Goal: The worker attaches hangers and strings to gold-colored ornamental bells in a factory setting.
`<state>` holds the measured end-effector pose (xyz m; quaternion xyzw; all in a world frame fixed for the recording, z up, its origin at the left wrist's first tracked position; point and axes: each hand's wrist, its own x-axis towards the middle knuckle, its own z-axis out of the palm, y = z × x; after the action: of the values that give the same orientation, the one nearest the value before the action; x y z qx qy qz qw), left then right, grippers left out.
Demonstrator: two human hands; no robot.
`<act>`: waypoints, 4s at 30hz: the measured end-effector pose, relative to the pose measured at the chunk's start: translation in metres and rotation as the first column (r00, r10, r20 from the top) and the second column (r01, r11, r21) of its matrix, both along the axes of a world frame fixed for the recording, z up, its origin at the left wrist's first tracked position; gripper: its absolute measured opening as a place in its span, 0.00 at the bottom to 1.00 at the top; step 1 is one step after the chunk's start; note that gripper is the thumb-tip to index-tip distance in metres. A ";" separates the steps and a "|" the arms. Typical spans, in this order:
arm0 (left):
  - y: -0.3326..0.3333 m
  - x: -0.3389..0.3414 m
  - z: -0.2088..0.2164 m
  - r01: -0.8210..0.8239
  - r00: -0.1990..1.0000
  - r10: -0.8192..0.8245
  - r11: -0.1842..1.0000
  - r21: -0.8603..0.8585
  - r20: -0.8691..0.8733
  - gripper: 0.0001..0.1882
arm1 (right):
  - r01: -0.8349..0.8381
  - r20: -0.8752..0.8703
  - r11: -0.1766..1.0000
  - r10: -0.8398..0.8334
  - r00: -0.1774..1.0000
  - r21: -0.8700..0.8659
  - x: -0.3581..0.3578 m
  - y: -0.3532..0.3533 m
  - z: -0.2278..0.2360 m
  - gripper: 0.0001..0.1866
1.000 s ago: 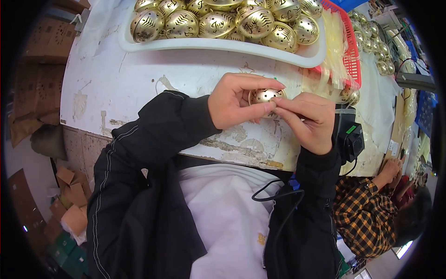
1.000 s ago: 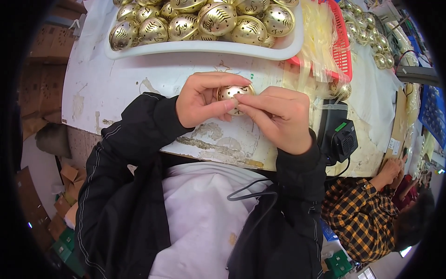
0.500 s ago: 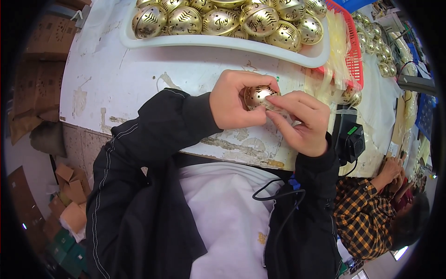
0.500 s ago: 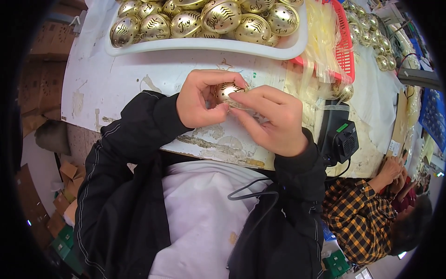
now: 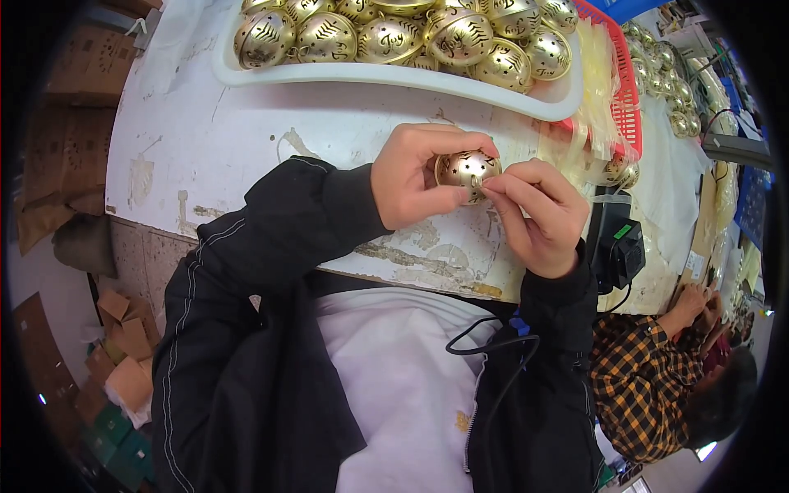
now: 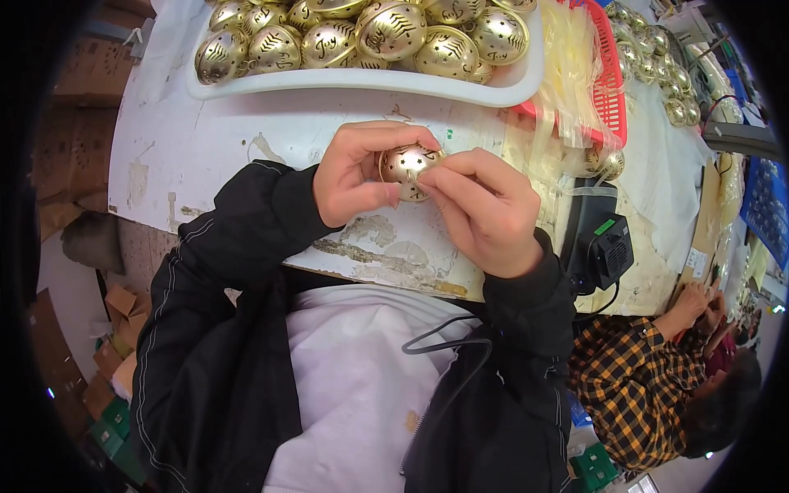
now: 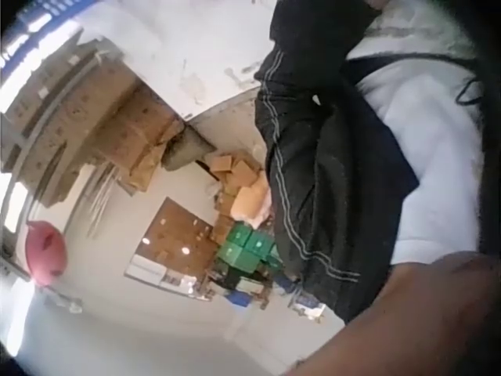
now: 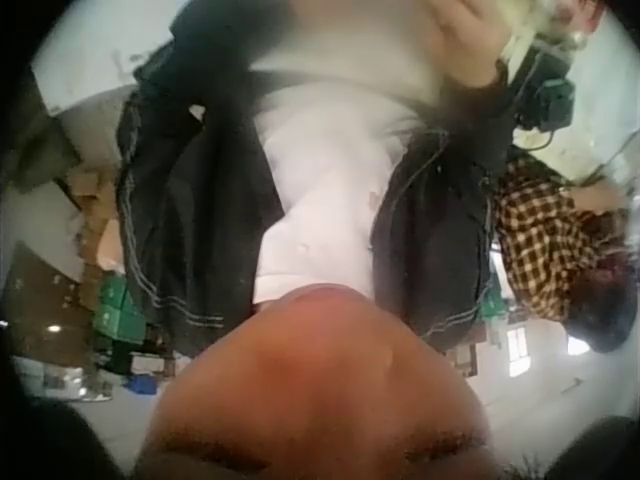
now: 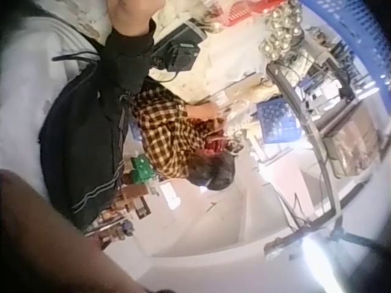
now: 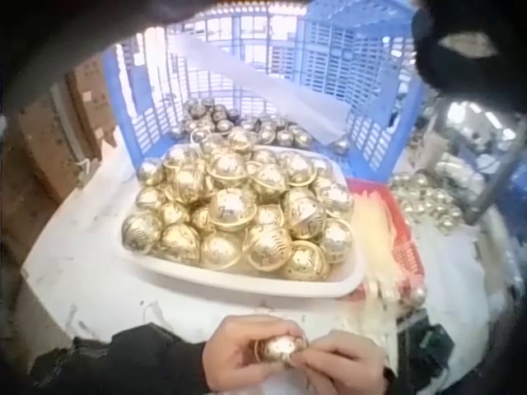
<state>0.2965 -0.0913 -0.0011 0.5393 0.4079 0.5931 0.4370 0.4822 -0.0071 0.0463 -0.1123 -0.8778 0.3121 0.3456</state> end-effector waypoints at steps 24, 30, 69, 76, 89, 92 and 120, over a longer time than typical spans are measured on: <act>-0.004 0.001 0.019 -0.001 0.992 -0.013 0.993 -0.119 -0.124 0.17 | 0.100 0.065 0.982 -0.091 0.994 -0.158 0.001 0.001 0.005 0.10; -0.002 0.007 0.017 -0.005 0.996 -0.012 0.981 -0.193 -0.087 0.16 | 0.199 0.026 0.958 -0.198 0.980 -0.205 0.002 -0.003 -0.001 0.08; -0.008 0.015 0.012 -0.096 0.513 0.426 0.891 0.443 -0.745 0.14 | 0.137 -0.018 0.597 -0.246 0.969 -0.790 0.014 -0.036 -0.040 0.06; -0.009 0.012 0.013 -0.204 0.526 0.512 0.851 0.483 -0.679 0.10 | 0.170 0.028 0.591 -0.242 0.970 -0.789 0.021 -0.038 -0.033 0.07; 0.008 0.030 0.103 0.058 0.521 0.543 0.747 0.662 -0.658 0.16 | 0.031 -0.064 0.962 -0.050 0.997 -0.273 -0.006 -0.013 0.019 0.09; 0.014 0.027 0.094 0.032 0.930 0.082 0.953 0.301 -0.358 0.45 | -0.028 -0.061 0.955 0.010 0.998 -0.297 -0.007 -0.006 0.045 0.07; 0.013 0.004 0.053 0.085 0.995 -0.097 0.953 -0.292 -0.028 0.10 | -0.036 -0.052 0.852 0.010 0.999 -0.521 0.019 0.032 0.016 0.06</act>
<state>0.3006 -0.0781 0.0519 0.4997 0.4743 0.4949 0.5296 0.5009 0.0247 0.0622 -0.1837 -0.7530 0.5453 0.3192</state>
